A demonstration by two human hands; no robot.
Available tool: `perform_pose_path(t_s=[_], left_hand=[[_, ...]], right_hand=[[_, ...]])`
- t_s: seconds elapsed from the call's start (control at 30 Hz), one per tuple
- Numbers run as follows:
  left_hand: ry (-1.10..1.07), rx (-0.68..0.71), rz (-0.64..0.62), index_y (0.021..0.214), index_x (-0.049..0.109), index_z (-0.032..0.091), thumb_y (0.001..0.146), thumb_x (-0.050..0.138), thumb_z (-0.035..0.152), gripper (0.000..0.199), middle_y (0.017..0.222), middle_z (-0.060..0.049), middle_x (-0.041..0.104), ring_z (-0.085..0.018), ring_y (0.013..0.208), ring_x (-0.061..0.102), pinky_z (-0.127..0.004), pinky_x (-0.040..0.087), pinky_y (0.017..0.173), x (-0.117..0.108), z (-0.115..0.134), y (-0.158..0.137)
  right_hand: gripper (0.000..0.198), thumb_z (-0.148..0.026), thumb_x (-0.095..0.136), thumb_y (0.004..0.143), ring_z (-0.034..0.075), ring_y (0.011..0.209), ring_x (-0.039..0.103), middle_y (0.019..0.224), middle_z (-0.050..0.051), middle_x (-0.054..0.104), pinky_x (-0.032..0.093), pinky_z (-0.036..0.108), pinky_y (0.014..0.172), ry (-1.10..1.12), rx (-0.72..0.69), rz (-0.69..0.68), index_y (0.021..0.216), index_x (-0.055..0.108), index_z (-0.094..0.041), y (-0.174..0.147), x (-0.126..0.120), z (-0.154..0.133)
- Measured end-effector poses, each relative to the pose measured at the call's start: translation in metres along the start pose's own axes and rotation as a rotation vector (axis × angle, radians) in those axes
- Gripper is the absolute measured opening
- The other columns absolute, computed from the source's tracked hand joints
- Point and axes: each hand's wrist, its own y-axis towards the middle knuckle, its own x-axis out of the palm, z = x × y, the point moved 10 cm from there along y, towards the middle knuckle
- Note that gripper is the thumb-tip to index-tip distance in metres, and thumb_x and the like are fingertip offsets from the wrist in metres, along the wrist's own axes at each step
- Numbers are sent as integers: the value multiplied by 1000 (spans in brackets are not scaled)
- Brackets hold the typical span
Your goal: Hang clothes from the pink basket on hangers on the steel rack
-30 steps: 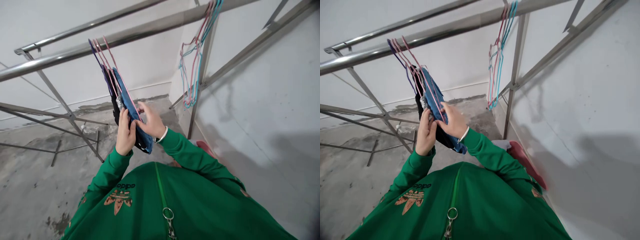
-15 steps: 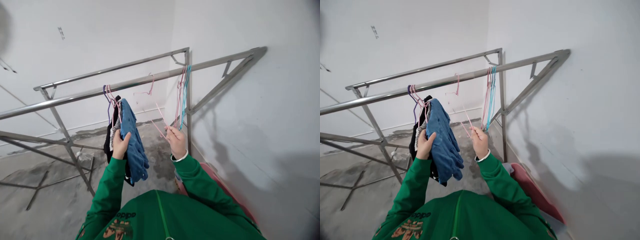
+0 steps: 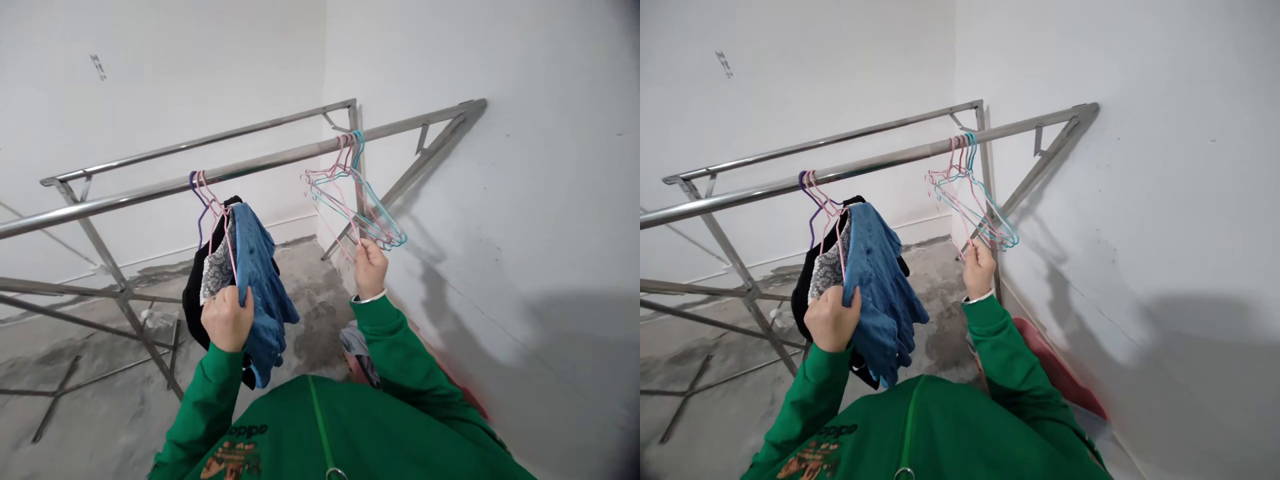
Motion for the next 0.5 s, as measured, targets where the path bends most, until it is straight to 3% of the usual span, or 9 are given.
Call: perform_pose_path(t_s=[0.17, 0.3, 0.37, 0.43, 0.5], left_hand=[[61, 83, 37, 60, 40, 23, 84, 60, 33, 33, 57, -1, 46, -19, 56, 43, -34, 30, 62, -11, 7, -28], [24, 161, 6, 59, 42, 23, 83, 59, 24, 30, 56, -2, 48, -19, 57, 48, -35, 36, 64, -3, 12, -54], [-29, 244, -32, 60, 43, 22, 83, 56, 18, 27, 58, -3, 51, -19, 59, 50, -35, 38, 65, 4, 25, -70], [-164, 293, -98, 59, 42, 22, 84, 52, 15, 27, 58, -3, 51, -18, 58, 51, -34, 40, 63, 12, 39, -83], [-400, 303, -223, 58, 40, 23, 85, 49, 17, 29, 56, -2, 50, -16, 56, 49, -32, 41, 59, 21, 55, -90]], right_hand=[[42, -41, 42, 87, 22, 96, 59, 102, 13, 62, 49, 42, 90, -33, -64, -57, 116, 56, -15, -6, 2, -3], [48, -36, 48, 84, 31, 125, 45, 125, 19, 49, 37, 56, 107, -242, -341, 38, 128, 46, -15, -36, -19, -43], [50, -32, 49, 85, 32, 128, 44, 128, 18, 46, 39, 57, 107, -305, -461, 73, 133, 41, -21, -65, -31, -63], [53, -30, 52, 85, 31, 122, 50, 126, 15, 50, 46, 55, 102, -268, -566, -81, 136, 36, -29, -98, -22, -77], [58, -37, 58, 83, 29, 117, 55, 125, 12, 55, 51, 51, 99, -178, -569, -447, 137, 38, -29, -136, 11, -78]])
